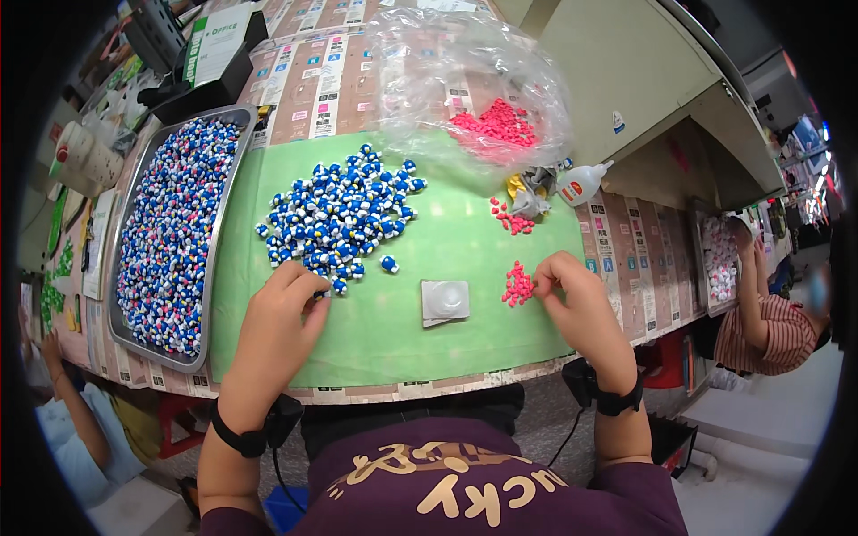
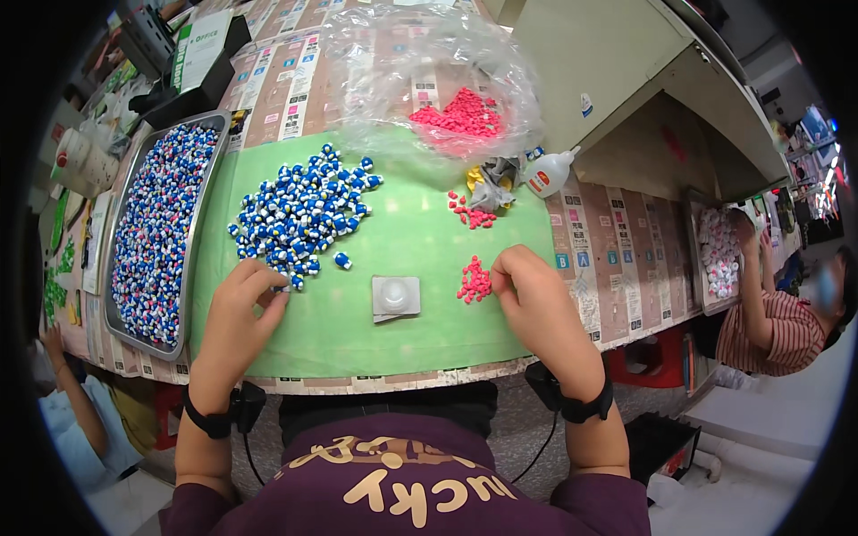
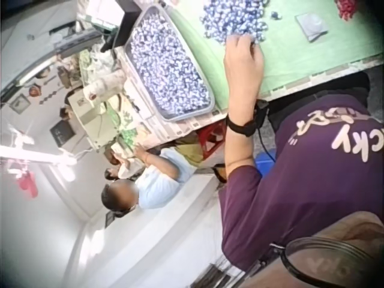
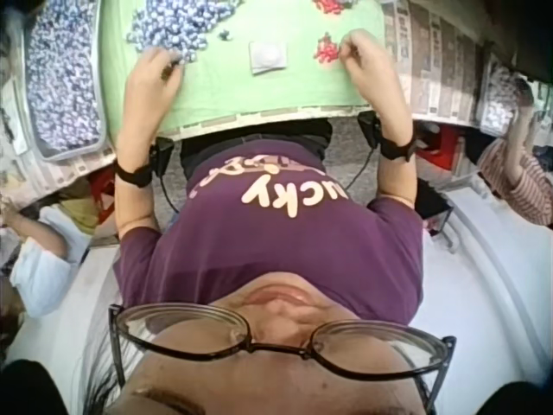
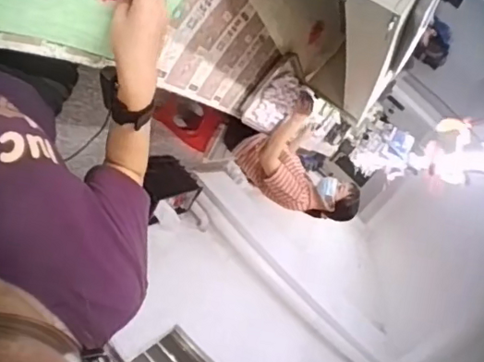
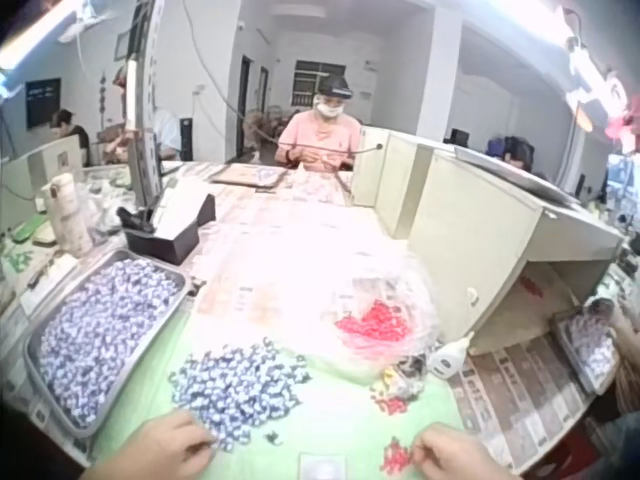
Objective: The person sits at a table and repeatedly picks up small blue and white cylindrical candies and pink plastic pieces. They attach the pink pieces to the blue candies by hand, placing the finished items into a pile on a green mat. The process is repetitive and involves handling small components one at a time.
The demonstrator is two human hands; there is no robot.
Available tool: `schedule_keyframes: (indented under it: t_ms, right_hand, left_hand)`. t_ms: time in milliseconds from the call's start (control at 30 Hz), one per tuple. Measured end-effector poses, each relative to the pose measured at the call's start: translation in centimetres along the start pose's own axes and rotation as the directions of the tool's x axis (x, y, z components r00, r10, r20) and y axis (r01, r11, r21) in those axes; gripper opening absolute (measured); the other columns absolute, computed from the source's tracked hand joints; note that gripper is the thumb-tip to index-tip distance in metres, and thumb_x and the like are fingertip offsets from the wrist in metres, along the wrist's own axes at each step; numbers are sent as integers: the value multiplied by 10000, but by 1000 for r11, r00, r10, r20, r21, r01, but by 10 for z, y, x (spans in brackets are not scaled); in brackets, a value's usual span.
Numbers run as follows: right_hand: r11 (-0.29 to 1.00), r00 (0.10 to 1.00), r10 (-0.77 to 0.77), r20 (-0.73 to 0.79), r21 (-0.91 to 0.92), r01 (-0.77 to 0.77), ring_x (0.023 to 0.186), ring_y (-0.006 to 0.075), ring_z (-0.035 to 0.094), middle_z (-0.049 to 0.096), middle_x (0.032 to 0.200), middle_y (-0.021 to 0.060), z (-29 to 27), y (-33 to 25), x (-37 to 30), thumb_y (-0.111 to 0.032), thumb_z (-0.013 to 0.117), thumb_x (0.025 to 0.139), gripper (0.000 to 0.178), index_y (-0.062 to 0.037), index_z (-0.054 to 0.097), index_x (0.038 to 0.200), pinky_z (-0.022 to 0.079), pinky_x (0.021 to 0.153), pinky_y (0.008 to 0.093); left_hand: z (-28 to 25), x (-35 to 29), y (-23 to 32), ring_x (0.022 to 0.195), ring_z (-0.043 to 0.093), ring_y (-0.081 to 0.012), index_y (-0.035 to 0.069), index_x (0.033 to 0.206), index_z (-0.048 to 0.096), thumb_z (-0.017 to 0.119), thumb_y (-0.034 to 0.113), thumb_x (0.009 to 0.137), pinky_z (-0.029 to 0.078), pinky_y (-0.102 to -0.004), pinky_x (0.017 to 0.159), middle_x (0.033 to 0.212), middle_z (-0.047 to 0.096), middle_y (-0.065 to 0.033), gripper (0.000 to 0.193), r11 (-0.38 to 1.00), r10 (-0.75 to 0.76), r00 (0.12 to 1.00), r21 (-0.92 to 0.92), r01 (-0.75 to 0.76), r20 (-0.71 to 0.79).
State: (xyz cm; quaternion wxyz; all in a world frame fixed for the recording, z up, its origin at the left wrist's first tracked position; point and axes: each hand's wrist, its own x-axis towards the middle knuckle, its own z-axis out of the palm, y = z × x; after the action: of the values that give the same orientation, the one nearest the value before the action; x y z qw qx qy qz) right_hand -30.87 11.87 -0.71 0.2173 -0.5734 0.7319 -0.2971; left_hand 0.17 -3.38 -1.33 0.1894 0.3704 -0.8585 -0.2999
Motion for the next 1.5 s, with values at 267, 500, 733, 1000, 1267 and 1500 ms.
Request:
schedule_keyframes:
  t_ms: [267, 500, 733, 1000, 1267, 1500]
  right_hand:
    - [1000, 1000, -6, 9, -7, 6, 735, 340, 543, 524, 782, 166, 1, 4, 1, 97, 555, 791, 117, 15, 476, 816, 444, 668, 377]
    - [984, 985, 168, 49, 49, -170, 725, 180, 576, 575, 785, 91, -3, 8, 2, 92, 591, 809, 131, 5, 499, 841, 470, 695, 302]
    - [992, 995, 88, -42, 98, -84, 740, 142, 587, 589, 801, 54, -10, 10, 34, 48, 611, 835, 100, 4, 525, 863, 482, 717, 281]
    - [982, 986, 101, -129, 173, -78, 798, 135, 624, 620, 855, 52, -14, 8, 41, 40, 613, 835, 95, 1, 555, 899, 498, 759, 275]
    - [998, 999, -22, 36, 60, 20, 750, 247, 606, 585, 806, 132, -4, 8, 16, 67, 592, 807, 105, 7, 537, 875, 475, 680, 330]
    - [992, 990, -104, 90, -65, 110, 747, 208, 588, 590, 816, 104, -5, 10, 18, 103, 571, 804, 122, 7, 520, 860, 475, 679, 316]
  left_hand:
    - [-19, -15, 6, 751, 645, -136, -19, 957, 670, 622, -84, 817, 559, -243, 661, 976, 621, -90, 161, 880, -154, 984, -465, 99, -84]
    - [-21, -19, 15, 844, 622, -119, -27, 992, 685, 621, -92, 830, 567, -240, 690, 1024, 623, -101, 185, 703, -146, 989, -705, 89, -22]
    - [-18, -24, 14, 814, 620, -124, -35, 1004, 683, 613, -91, 842, 565, -246, 701, 988, 627, -95, 185, 681, -132, 991, -723, 116, 35]
    - [-19, -28, 22, 876, 615, -130, -20, 1060, 691, 654, -87, 836, 557, -248, 737, 1016, 621, -90, 237, 707, -178, 984, -693, 141, 18]
    - [-3, -21, 37, 928, 617, -139, -11, 1052, 694, 669, -88, 833, 556, -250, 757, 1047, 617, -86, 233, 644, -141, 986, -749, 156, 84]
    - [-5, -21, 36, 958, 631, -152, -18, 1028, 695, 663, -92, 832, 567, -248, 761, 1057, 619, -100, 212, 656, -125, 990, -742, 136, 71]
